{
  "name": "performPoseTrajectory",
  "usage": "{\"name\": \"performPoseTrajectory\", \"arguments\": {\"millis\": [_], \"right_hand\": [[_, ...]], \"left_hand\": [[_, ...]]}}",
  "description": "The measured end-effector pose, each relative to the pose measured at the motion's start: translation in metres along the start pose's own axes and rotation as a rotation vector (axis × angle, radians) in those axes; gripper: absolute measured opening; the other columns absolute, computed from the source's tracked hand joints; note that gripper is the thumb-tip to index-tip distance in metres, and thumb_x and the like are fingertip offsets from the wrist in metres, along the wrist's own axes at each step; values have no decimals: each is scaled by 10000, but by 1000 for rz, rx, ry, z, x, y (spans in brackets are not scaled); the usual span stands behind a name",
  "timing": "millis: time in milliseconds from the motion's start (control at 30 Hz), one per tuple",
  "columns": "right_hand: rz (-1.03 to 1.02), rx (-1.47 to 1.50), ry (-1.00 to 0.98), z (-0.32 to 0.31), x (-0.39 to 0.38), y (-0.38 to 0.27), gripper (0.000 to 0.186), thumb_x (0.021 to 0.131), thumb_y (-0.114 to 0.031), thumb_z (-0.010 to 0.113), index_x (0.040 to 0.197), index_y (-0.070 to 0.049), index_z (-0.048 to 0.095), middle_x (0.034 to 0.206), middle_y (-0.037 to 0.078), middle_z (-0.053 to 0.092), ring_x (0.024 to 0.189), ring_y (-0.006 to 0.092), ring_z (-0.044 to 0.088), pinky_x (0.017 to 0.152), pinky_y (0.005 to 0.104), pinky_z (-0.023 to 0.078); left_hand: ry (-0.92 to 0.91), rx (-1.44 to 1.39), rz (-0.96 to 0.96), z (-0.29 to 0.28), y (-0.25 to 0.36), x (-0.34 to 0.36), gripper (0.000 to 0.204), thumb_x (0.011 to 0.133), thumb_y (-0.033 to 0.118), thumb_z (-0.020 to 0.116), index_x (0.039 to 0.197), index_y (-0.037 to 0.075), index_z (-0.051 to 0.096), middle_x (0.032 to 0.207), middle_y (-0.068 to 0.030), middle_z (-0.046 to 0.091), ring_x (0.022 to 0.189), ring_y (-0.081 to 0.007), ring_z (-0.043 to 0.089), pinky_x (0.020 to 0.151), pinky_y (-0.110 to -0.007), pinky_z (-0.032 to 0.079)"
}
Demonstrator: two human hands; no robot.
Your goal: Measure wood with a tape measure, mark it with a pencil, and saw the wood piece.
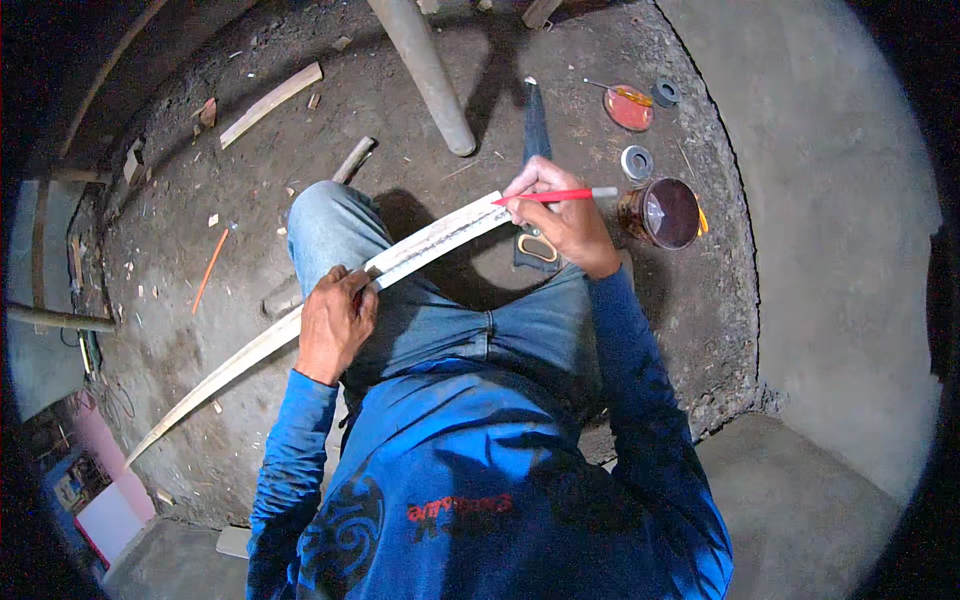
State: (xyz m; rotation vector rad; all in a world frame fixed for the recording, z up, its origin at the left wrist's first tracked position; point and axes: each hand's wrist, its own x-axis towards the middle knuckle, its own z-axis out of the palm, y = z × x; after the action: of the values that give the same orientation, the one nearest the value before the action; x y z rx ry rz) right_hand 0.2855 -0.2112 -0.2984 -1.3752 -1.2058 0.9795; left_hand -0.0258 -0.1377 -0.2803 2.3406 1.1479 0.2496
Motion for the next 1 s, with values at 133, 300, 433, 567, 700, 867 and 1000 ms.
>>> {"name": "performPoseTrajectory", "arguments": {"millis": [133, 300, 433, 567, 700, 867, 1000], "right_hand": [[12, -74, -26, -6, 0, 3, 92, 840, -88, 665, 870, -26, 604, 814, 58, 634, 787, 122, 615, 690, 281, 482], [-77, -150, 2, -5, 1, 6, 93, 818, -71, 677, 861, -19, 613, 817, 54, 636, 791, 120, 613, 706, 275, 481], [-26, 27, 19, -1, 0, 6, 99, 812, -69, 684, 867, -20, 618, 823, 47, 637, 792, 110, 605, 722, 270, 478], [42, 67, 9, -6, -2, -7, 92, 817, -72, 669, 882, -27, 623, 811, 39, 643, 777, 87, 590, 703, 245, 462], [116, 89, 31, -8, 3, -16, 86, 826, -71, 645, 896, -27, 622, 772, 35, 649, 708, 76, 579, 634, 230, 447], [89, 81, 27, 3, 7, -27, 88, 822, -63, 640, 899, -24, 620, 765, 30, 652, 666, 77, 573, 597, 233, 441], [160, 70, -11, 21, 12, -29, 80, 823, -62, 637, 890, -22, 620, 758, 37, 647, 670, 77, 576, 601, 230, 441]], "left_hand": [[-14, 27, 14, -2, 2, 2, 160, 824, 106, 609, 918, -4, 678, 825, -225, 580, 779, -401, 597, 708, -461, 483], [-51, 16, 9, -4, 0, 4, 139, 811, 90, 611, 889, -10, 667, 793, -229, 569, 758, -402, 588, 700, -455, 473], [-68, 18, 2, -7, 1, 4, 130, 817, 88, 609, 881, -9, 666, 790, -229, 571, 765, -404, 592, 699, -454, 473], [-67, -29, -20, -9, 1, 6, 137, 833, 102, 612, 882, -12, 669, 798, -229, 588, 757, -407, 599, 699, -460, 475], [-83, -59, 60, -17, -9, 10, 175, 835, 124, 623, 931, -7, 689, 816, -231, 615, 742, -399, 612, 703, -457, 488], [-182, -36, -21, -31, -14, 15, 215, 836, 137, 626, 983, -5, 695, 858, -230, 631, 785, -387, 632, 729, -431, 496], [-179, -10, -54, -35, -29, 6, 219, 835, 142, 628, 988, 2, 700, 864, -222, 636, 797, -393, 631, 731, -423, 492]]}}
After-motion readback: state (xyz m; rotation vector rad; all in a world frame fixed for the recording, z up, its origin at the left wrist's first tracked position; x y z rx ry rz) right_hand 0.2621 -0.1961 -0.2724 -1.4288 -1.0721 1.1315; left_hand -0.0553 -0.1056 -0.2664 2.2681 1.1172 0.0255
